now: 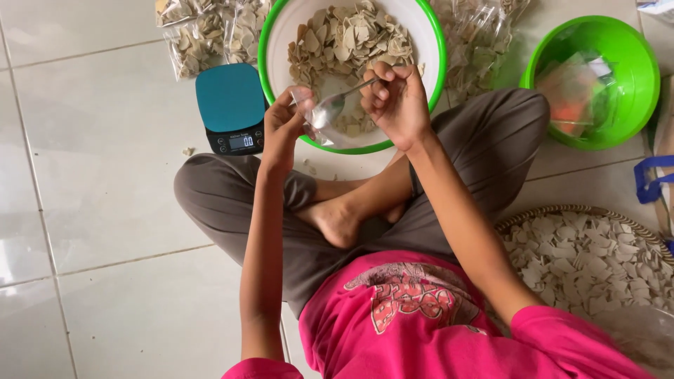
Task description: Packaging dried food items into small plastic bags and weighing them on a digital scale while sitting on the floor.
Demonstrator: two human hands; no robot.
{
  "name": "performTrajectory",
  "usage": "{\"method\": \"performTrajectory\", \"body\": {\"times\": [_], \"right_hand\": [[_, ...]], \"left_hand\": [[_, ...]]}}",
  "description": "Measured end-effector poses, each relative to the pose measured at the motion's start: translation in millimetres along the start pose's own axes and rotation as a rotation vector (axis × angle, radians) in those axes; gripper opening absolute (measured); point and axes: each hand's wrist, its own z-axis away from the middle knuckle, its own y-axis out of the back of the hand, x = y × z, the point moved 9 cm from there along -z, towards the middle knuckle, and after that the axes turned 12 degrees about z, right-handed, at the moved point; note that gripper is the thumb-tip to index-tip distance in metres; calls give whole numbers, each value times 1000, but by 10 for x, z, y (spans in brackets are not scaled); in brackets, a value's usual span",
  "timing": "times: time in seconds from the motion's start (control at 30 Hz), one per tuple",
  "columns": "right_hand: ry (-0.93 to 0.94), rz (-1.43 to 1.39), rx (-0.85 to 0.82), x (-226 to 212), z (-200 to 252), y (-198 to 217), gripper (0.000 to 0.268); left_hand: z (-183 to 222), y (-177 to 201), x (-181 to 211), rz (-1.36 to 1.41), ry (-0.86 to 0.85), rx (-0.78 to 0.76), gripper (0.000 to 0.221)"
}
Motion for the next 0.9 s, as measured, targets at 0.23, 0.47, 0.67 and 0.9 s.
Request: {"method": "performTrajectory", "body": {"times": [0.23,0.47,0.67,0.9], "right_hand": [[6,170,114,-134,3,146,17],[163,-21,143,-249,-6,212,14],[33,65,94,113,-27,258,21],[39,423,108,45,108,168,24]], "left_hand": [[0,-165,126,-68,-26,-16,16],[-67,-55,-47,-77,17,43,18],[-123,101,-215,-52,25,213,20],[-166,242,-381,-50,82,310,20]]}}
